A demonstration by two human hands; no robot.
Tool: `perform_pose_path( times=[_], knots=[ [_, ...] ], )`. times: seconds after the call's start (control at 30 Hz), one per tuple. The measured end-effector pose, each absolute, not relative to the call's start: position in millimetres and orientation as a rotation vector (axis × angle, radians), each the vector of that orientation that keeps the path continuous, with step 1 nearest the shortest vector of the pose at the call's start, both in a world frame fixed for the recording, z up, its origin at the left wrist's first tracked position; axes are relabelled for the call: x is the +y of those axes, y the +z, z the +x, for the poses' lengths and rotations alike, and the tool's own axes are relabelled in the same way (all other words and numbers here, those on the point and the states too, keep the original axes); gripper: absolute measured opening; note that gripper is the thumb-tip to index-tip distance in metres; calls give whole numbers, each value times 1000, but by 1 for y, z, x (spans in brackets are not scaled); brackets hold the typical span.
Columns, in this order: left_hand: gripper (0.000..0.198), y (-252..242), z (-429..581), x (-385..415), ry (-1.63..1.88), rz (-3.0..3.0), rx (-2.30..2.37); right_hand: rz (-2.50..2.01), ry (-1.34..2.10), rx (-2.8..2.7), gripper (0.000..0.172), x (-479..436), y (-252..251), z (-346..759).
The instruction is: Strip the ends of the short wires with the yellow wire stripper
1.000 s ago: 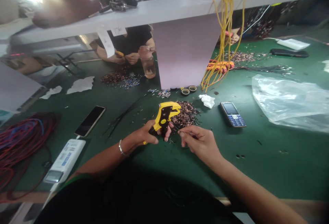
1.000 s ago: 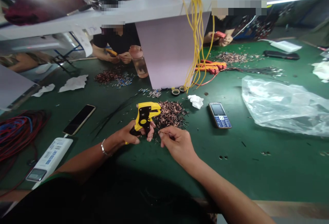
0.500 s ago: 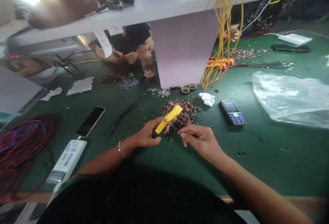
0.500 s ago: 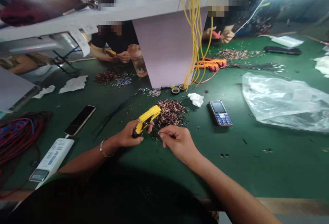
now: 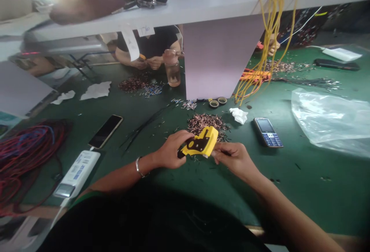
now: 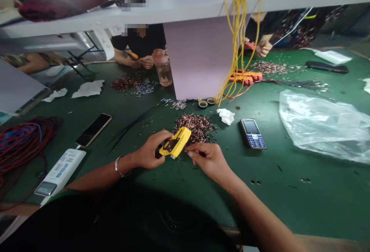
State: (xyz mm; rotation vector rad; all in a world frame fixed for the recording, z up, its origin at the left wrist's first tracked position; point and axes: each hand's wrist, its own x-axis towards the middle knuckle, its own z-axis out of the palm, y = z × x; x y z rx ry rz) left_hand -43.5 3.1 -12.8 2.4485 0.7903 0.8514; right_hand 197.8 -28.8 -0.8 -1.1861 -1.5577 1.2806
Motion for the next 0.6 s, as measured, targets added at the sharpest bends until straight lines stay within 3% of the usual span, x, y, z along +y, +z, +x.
perform_pose_path(
  times=[0.6],
  knots=[
    [48, -13, -42, 6, 659, 2107, 878, -1249, 1302, -1492, 22, -29, 2, 196]
  ],
)
